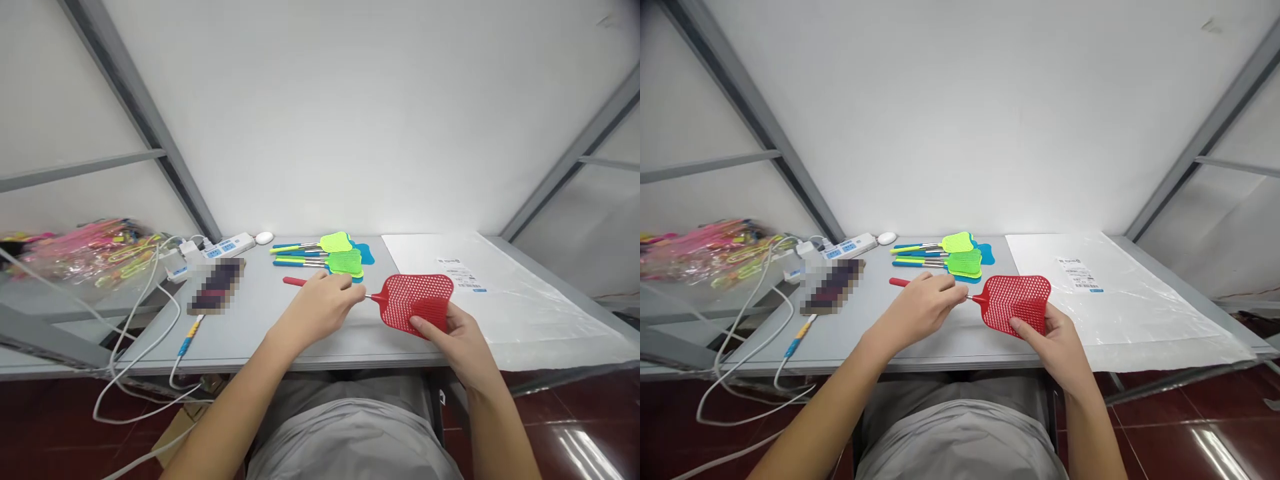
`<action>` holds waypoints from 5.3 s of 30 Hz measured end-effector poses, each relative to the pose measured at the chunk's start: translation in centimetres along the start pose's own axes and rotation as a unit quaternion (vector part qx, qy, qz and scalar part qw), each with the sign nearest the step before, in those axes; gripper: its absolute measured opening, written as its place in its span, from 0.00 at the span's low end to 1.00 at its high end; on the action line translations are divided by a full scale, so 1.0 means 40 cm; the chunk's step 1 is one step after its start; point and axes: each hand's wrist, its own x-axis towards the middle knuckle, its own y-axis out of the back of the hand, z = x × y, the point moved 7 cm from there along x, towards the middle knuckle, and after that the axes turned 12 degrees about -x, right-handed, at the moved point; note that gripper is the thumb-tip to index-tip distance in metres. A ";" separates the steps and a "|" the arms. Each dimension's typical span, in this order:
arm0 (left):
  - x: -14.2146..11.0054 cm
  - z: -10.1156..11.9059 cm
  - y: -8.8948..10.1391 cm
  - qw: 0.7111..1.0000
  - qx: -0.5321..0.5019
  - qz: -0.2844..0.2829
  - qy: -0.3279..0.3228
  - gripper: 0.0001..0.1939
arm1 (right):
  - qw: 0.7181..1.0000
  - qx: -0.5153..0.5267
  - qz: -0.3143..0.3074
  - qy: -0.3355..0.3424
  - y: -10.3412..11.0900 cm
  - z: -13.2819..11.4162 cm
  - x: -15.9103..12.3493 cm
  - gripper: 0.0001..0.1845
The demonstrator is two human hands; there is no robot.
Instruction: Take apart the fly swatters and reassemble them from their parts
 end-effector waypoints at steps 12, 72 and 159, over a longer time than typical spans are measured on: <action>-0.058 0.028 0.006 0.999 0.050 -0.017 0.005 0.11 | 0.992 -0.121 -0.028 0.026 -0.056 -0.005 -0.002 0.13; -0.054 0.008 -0.042 0.999 -0.050 0.005 -0.013 0.09 | 0.989 -0.098 -0.065 0.089 -0.042 -0.045 -0.001 0.08; 0.029 -0.317 -0.110 0.989 0.041 0.125 0.069 0.09 | 0.815 -0.306 0.060 0.488 -0.159 0.026 0.376 0.15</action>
